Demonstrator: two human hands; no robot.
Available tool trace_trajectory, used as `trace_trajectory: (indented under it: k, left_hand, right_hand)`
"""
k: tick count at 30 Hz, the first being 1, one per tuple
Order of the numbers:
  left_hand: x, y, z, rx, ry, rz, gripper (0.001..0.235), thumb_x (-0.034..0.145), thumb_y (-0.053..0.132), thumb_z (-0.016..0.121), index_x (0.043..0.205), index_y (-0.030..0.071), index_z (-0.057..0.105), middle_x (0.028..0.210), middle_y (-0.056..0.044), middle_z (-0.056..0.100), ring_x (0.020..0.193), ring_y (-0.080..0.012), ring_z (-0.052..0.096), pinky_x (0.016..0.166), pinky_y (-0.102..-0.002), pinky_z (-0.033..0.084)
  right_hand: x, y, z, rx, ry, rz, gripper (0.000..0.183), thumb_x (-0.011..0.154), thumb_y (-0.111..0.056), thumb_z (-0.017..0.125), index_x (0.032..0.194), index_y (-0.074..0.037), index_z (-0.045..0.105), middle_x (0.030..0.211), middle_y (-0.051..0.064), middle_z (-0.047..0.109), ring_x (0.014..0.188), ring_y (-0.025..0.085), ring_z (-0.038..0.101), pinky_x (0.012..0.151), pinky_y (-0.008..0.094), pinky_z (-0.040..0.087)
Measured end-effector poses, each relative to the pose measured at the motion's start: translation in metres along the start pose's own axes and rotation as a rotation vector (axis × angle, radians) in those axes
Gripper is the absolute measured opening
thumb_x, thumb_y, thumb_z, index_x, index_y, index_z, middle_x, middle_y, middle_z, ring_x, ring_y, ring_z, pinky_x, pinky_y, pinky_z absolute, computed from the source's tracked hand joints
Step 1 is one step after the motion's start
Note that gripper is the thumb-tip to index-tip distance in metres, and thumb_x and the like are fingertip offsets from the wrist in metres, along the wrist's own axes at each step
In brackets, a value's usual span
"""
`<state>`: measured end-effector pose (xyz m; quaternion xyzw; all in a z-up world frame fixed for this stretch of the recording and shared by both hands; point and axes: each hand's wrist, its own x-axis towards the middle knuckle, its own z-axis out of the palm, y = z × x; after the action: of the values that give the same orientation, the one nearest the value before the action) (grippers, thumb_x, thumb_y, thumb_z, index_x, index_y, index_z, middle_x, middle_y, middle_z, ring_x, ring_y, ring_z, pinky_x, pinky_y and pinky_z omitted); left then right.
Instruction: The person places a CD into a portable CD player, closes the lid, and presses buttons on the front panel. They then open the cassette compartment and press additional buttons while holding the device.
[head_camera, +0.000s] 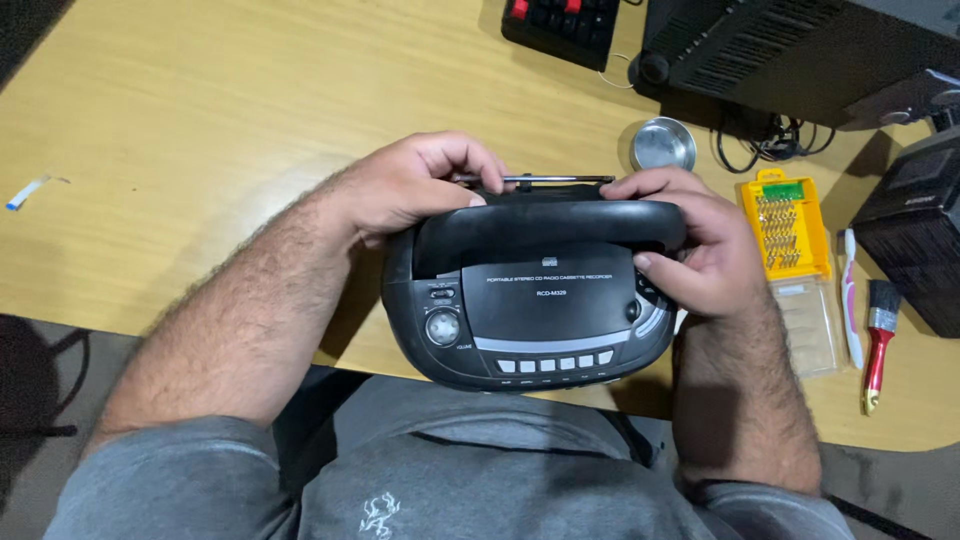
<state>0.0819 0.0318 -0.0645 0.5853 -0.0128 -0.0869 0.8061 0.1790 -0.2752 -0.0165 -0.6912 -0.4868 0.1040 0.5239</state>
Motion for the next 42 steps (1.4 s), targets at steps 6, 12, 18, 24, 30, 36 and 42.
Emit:
trace_trajectory:
  k: [6,12,18,24,30,36,42]
  left_hand:
    - [0.001,-0.007,-0.006,0.054,-0.049,0.059,0.024,0.081,0.004,0.077,0.104,0.003,0.073,0.12,-0.012,0.072,0.113,-0.0164,0.068,0.095,-0.028,0.057]
    - [0.001,-0.011,-0.006,-0.014,-0.029,0.043,0.022,0.079,0.004,0.078,0.1,0.002,0.073,0.118,-0.014,0.072,0.108,-0.018,0.07,0.089,-0.027,0.06]
    - [0.005,-0.017,-0.007,-0.011,-0.035,0.066,0.021,0.08,0.005,0.076,0.101,0.003,0.072,0.121,-0.013,0.07,0.11,-0.0173,0.067,0.091,-0.027,0.059]
    - [0.001,-0.011,-0.004,0.001,-0.035,0.083,0.017,0.081,0.005,0.075,0.098,0.002,0.072,0.117,-0.014,0.07,0.11,-0.0179,0.067,0.093,-0.029,0.057]
    - [0.001,-0.01,-0.004,0.029,-0.043,0.093,0.018,0.081,0.004,0.072,0.1,0.003,0.072,0.119,-0.014,0.069,0.113,-0.017,0.065,0.095,-0.029,0.056]
    - [-0.002,-0.002,-0.005,0.151,-0.093,0.207,0.014,0.091,0.01,0.068,0.101,0.002,0.072,0.118,-0.015,0.068,0.114,-0.0186,0.063,0.1,-0.032,0.051]
    - [-0.002,0.005,-0.008,0.165,-0.168,0.291,0.044,0.104,0.033,0.043,0.106,-0.002,0.071,0.118,-0.022,0.067,0.113,-0.0252,0.062,0.104,-0.038,0.048]
  right_hand:
    - [0.0,0.003,-0.002,0.012,0.011,0.011,0.039,0.078,-0.017,0.083,0.102,0.01,0.068,0.119,0.029,0.067,0.116,0.039,0.067,0.106,0.046,0.049]
    - [-0.006,0.011,-0.009,-0.069,0.01,0.034,0.031,0.078,-0.006,0.081,0.102,0.01,0.07,0.115,0.025,0.068,0.107,0.035,0.066,0.099,0.043,0.049]
    - [-0.004,0.005,-0.008,-0.073,-0.009,0.074,0.03,0.077,-0.006,0.081,0.102,0.008,0.072,0.115,0.023,0.069,0.106,0.032,0.066,0.097,0.041,0.049]
    - [-0.001,0.001,-0.01,-0.072,-0.058,0.117,0.03,0.079,-0.007,0.08,0.105,0.005,0.072,0.117,0.021,0.067,0.107,0.031,0.064,0.097,0.041,0.047]
    - [0.004,-0.012,-0.003,-0.14,-0.024,0.179,0.028,0.074,0.003,0.081,0.101,0.003,0.073,0.116,0.018,0.066,0.105,0.029,0.063,0.095,0.039,0.047]
    - [-0.002,0.011,-0.001,-0.024,0.016,0.036,0.052,0.085,-0.042,0.074,0.109,0.004,0.068,0.128,0.025,0.062,0.116,0.031,0.059,0.099,0.04,0.044]
    - [-0.006,0.004,0.006,0.162,0.078,0.15,0.051,0.098,-0.025,0.054,0.132,0.014,0.056,0.12,0.023,0.065,0.113,0.024,0.059,0.101,0.038,0.048]
